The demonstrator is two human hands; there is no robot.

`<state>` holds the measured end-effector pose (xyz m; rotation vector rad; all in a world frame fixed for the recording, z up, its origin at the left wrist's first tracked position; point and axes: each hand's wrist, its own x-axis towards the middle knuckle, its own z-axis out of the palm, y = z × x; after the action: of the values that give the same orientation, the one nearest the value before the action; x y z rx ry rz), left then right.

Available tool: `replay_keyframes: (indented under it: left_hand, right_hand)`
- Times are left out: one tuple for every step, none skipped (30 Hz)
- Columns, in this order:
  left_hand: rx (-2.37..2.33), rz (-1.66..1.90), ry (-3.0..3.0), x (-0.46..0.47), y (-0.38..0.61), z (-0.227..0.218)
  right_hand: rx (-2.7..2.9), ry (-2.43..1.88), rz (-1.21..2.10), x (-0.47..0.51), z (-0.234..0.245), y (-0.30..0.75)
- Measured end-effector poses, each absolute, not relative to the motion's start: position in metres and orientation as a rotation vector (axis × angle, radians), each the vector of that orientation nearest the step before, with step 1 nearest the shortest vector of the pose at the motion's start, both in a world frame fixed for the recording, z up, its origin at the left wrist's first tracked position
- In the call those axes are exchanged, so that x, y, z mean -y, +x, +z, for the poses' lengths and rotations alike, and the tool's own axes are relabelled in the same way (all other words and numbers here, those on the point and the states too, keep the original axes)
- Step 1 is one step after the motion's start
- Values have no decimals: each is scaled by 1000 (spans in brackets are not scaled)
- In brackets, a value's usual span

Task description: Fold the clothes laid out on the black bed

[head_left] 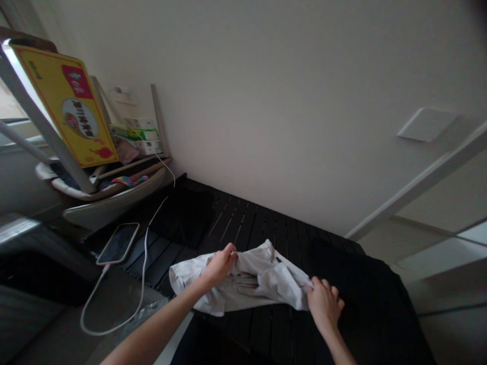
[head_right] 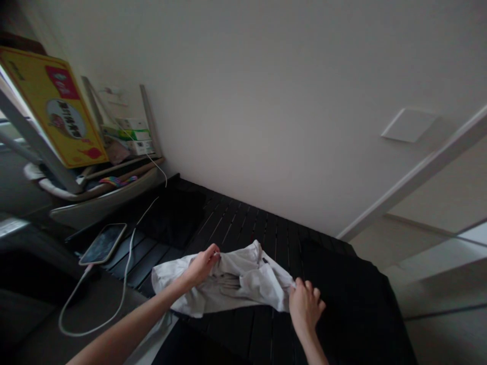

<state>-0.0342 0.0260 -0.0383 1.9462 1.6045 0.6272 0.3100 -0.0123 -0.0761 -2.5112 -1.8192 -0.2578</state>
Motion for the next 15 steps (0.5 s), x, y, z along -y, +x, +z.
replay_keyframes:
  left_hand:
    - [-1633, 712, 1860, -27, -41, -33]
    - [-1662, 813, 1755, -29, -49, -28]
    - [-1691, 912, 1645, -32, -57, -24]
    - [-1723, 995, 1546, -35, -65, -22]
    - [-1770, 1053, 1478, -37, -71, -20]
    - [-1836, 1082, 1455, -39, -76, -21]
    - [-1908, 1098, 1469, -40, -78, -22]
    - [-1972, 1112, 1514, -40, -78, -25]
    - [-2010, 1128, 1586, -40, -74, -27]
    - [-2019, 1147, 1674, -40, -69, -30]
    - [-1996, 1165, 1772, -40, -61, -31]
    - [-1938, 1169, 1876, -42, -52, -32]
    - [-1861, 1149, 1977, -45, -42, -33]
    - [-1779, 1099, 2071, -51, -32, -33]
    - [-1706, 1008, 2157, -59, -23, -33]
  right_hand:
    - [1780, -2517, -272, 4, -68, 323]
    - [1745, -2506, -282, -5, -61, 335]
    - [1714, -2483, -292, -13, -54, 345]
    - [1686, -2450, -302, -20, -49, 354]
    - [1671, -2407, -312, -25, -46, 359]
    - [1675, -2352, -318, -28, -45, 360]
    - [1702, -2286, -314, -29, -47, 358]
    - [1748, -2211, -301, -29, -50, 353]
    - [1809, -2133, -277, -27, -55, 345]
    - [1874, -2059, -245, -25, -62, 335]
    - [1928, -2000, -213, -22, -70, 324]
    - [1973, -1957, -185, -19, -78, 313]
    - [2011, -1925, -162, -17, -86, 302]
    - [2040, -1900, -143, -15, -94, 292]
    - [2062, -1884, -126, -15, -103, 283]
